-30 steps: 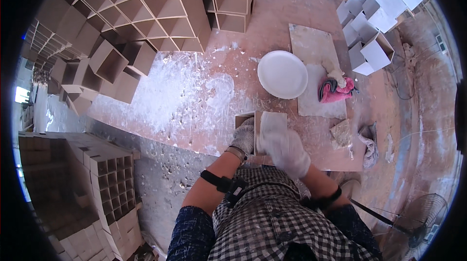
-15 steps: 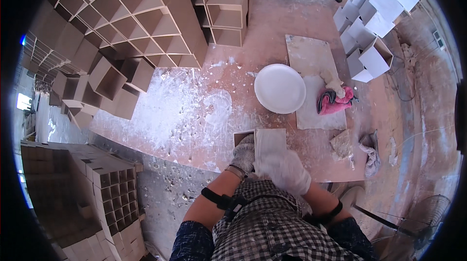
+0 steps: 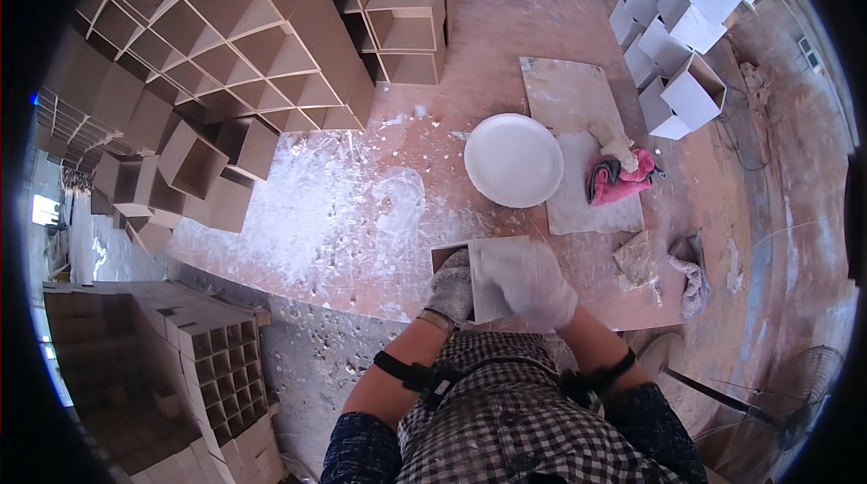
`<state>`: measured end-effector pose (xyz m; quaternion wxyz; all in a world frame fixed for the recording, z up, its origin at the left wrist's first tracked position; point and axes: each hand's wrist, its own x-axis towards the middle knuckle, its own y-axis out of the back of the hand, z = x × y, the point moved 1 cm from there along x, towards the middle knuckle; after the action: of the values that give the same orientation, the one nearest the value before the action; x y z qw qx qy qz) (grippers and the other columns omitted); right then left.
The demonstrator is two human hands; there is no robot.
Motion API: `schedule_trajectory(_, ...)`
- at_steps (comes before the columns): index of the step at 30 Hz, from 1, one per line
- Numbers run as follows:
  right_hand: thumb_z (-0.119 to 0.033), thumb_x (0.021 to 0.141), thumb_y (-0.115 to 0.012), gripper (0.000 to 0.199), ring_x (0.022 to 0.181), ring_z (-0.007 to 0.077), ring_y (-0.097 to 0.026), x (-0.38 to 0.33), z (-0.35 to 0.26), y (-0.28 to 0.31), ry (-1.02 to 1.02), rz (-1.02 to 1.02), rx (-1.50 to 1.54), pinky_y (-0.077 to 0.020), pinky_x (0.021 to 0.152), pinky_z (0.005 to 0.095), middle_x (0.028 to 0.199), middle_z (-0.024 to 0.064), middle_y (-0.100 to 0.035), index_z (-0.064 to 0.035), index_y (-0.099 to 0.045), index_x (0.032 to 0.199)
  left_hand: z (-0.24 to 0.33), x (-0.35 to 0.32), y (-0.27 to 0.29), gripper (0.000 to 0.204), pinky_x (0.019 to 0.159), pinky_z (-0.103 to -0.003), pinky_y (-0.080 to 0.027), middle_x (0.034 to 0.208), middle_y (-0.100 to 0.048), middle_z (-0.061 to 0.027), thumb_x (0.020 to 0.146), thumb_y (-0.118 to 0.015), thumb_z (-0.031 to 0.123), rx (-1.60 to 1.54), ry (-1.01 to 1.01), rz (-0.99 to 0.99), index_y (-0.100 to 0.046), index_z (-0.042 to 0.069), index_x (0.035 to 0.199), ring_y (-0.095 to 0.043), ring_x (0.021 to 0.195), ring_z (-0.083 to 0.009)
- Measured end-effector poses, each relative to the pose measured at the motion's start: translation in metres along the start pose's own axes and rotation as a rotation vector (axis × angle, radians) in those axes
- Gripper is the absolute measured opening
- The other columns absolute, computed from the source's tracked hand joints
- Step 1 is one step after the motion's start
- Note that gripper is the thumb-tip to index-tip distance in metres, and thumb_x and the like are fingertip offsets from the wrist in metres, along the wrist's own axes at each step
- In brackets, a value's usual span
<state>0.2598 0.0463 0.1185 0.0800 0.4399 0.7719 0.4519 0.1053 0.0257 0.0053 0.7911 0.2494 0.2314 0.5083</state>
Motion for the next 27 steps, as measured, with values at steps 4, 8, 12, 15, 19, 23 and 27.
schedule_trajectory(4,-0.02,0.079,-0.057,0.009,0.069,0.0289,-0.061,0.003,0.036,-0.01,0.037,0.401,-0.17,-0.0491,0.059,0.0391,0.077,0.0061,-0.058,-0.0112,-0.059,0.081,0.012,0.005,0.007,0.043,0.1,-0.038,-0.042,0.127,-0.055,-0.0185,0.091,-0.054,0.031,0.036,0.068,-0.045,-0.056,0.006,0.125,-0.052,0.119,-0.032)
schedule_trajectory(8,-0.011,0.073,-0.058,0.007,0.069,0.0268,-0.062,-0.041,-0.001,-0.007,-0.071,0.057,-0.036,-0.0493,0.06,0.0369,0.078,0.0063,-0.062,-0.0076,-0.06,0.078,0.013,0.001,0.013,0.041,0.1,-0.039,-0.042,0.127,-0.055,-0.018,0.091,-0.054,0.028,-0.065,0.112,-0.05,-0.055,0.006,0.126,-0.052,0.118,-0.0322)
schedule_trajectory(12,-0.011,0.072,-0.059,0.007,0.064,0.0264,-0.062,-0.052,0.009,-0.019,0.003,0.145,0.028,-0.0491,0.056,0.0373,0.076,0.0057,-0.063,-0.0079,-0.061,0.078,0.004,-0.005,0.008,0.041,0.1,-0.038,-0.042,0.127,-0.055,-0.0171,0.091,-0.054,0.027,0.048,0.032,-0.021,-0.055,0.006,0.127,-0.052,0.119,-0.0318)
schedule_trajectory(15,-0.008,0.073,-0.059,0.008,0.069,0.0275,-0.062,-0.024,0.045,-0.007,-0.137,0.1,0.05,-0.0504,0.06,0.0375,0.079,0.0049,-0.064,-0.0084,-0.061,0.081,0.01,0.001,0.009,0.042,0.1,-0.038,-0.042,0.127,-0.056,-0.0164,0.091,-0.054,0.026,-0.075,0.118,-0.033,-0.054,0.007,0.128,-0.052,0.119,-0.0313)
schedule_trajectory(19,-0.009,0.075,-0.058,0.005,0.074,0.0293,-0.064,-0.035,0.048,-0.014,-0.111,0.335,-0.111,-0.0512,0.065,0.0378,0.084,0.0082,-0.065,-0.0071,-0.062,0.079,0.01,0.0,0.013,0.042,0.101,-0.036,-0.042,0.128,-0.056,-0.0152,0.091,-0.054,0.026,-0.014,0.121,-0.043,-0.054,0.007,0.128,-0.051,0.121,-0.0299)
schedule_trajectory(23,0.0,0.074,-0.059,0.015,0.075,0.0327,-0.062,-0.079,-0.004,-0.02,-0.119,0.243,0.088,-0.0511,0.07,0.0395,0.083,0.0085,-0.064,-0.006,-0.061,0.088,0.008,-0.005,0.016,0.042,0.102,-0.036,-0.041,0.128,-0.055,-0.0155,0.091,-0.054,0.026,-0.155,0.166,-0.055,-0.054,0.007,0.128,-0.049,0.122,-0.0294)
schedule_trajectory(27,-0.002,0.074,-0.059,0.015,0.074,0.0314,-0.062,-0.082,0.009,-0.015,-0.232,0.15,0.203,-0.0513,0.069,0.0381,0.088,0.0089,-0.066,-0.0063,-0.061,0.088,0.008,0.0,0.017,0.043,0.103,-0.036,-0.04,0.13,-0.054,-0.015,0.092,-0.054,0.027,0.218,0.047,-0.105,-0.052,0.007,0.13,-0.049,0.124,-0.0284)
